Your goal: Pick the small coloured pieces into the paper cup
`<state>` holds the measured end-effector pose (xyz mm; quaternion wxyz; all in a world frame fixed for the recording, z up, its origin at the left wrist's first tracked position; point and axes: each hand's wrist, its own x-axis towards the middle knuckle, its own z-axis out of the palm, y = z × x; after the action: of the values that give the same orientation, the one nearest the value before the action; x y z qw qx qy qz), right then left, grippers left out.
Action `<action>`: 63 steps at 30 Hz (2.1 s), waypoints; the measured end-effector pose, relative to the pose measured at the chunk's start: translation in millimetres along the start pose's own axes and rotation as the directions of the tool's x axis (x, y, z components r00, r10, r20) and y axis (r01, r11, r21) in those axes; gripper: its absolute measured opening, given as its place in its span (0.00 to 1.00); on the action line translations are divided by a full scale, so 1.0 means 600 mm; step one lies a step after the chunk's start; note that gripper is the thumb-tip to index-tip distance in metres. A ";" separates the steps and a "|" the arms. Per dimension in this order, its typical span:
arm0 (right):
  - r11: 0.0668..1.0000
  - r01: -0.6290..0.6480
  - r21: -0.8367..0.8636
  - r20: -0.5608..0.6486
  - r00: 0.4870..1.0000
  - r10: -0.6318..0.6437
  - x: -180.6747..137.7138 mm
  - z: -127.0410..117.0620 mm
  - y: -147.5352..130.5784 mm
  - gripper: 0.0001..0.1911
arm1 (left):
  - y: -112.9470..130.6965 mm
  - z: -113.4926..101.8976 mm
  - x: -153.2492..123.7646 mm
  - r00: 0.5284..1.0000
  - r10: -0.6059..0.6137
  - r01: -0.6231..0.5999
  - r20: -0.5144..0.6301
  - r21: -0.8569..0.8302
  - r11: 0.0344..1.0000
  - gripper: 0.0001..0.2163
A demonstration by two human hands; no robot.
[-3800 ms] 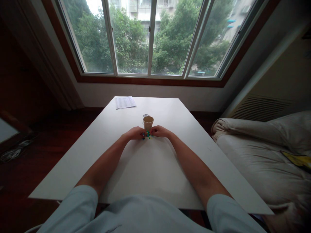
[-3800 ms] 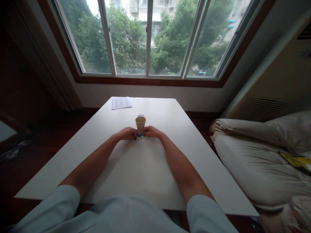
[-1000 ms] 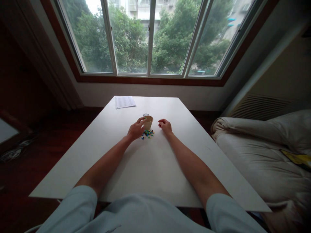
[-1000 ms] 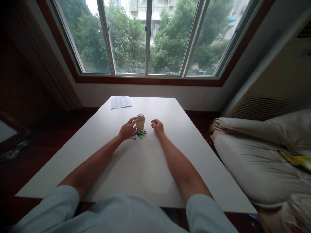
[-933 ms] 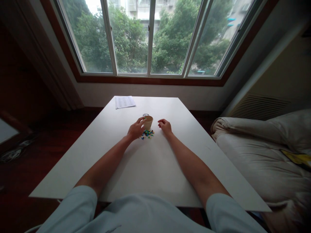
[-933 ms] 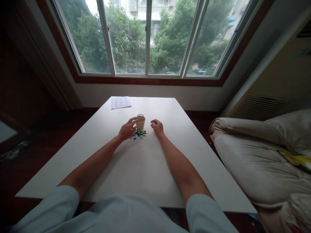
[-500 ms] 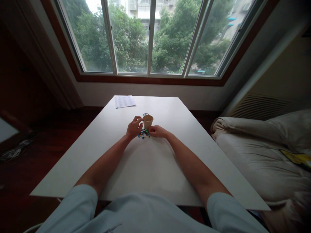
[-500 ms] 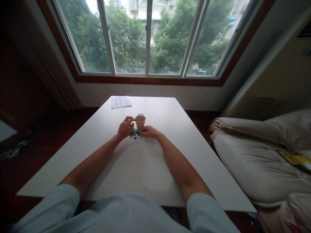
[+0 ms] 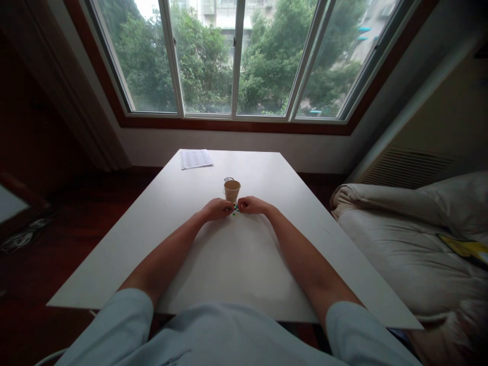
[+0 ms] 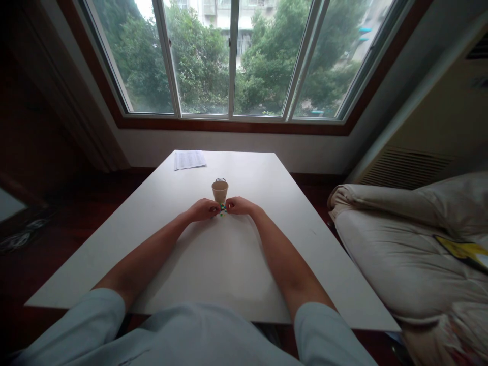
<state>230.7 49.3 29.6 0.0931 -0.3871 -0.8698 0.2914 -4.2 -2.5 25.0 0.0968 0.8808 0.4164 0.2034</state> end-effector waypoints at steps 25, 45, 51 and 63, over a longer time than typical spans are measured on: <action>0.999 -0.003 0.049 -0.142 0.990 0.010 0.001 0.008 0.011 0.08 | 0.010 0.024 0.006 0.998 -0.069 0.069 -0.005 -0.017 0.997 0.09; 0.999 0.029 -0.017 -0.057 0.998 -0.030 0.000 0.007 0.003 0.09 | 0.031 0.006 0.028 0.861 -0.406 0.134 -0.306 -0.633 0.762 0.08; 0.999 0.021 -0.035 -0.069 0.997 -0.023 -0.002 0.008 0.002 0.10 | 0.004 0.009 0.040 0.766 -0.596 0.040 -0.242 -0.907 0.419 0.10; 0.999 -0.005 -0.052 -0.094 0.996 0.000 -0.002 0.009 0.005 0.11 | 0.020 -0.004 0.040 0.792 -0.602 -0.035 -0.102 -0.992 0.122 0.15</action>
<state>231.3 48.0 23.5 0.1235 -0.4038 -0.8712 0.2503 16.7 8.6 38.0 0.5602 0.4250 0.3666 0.6092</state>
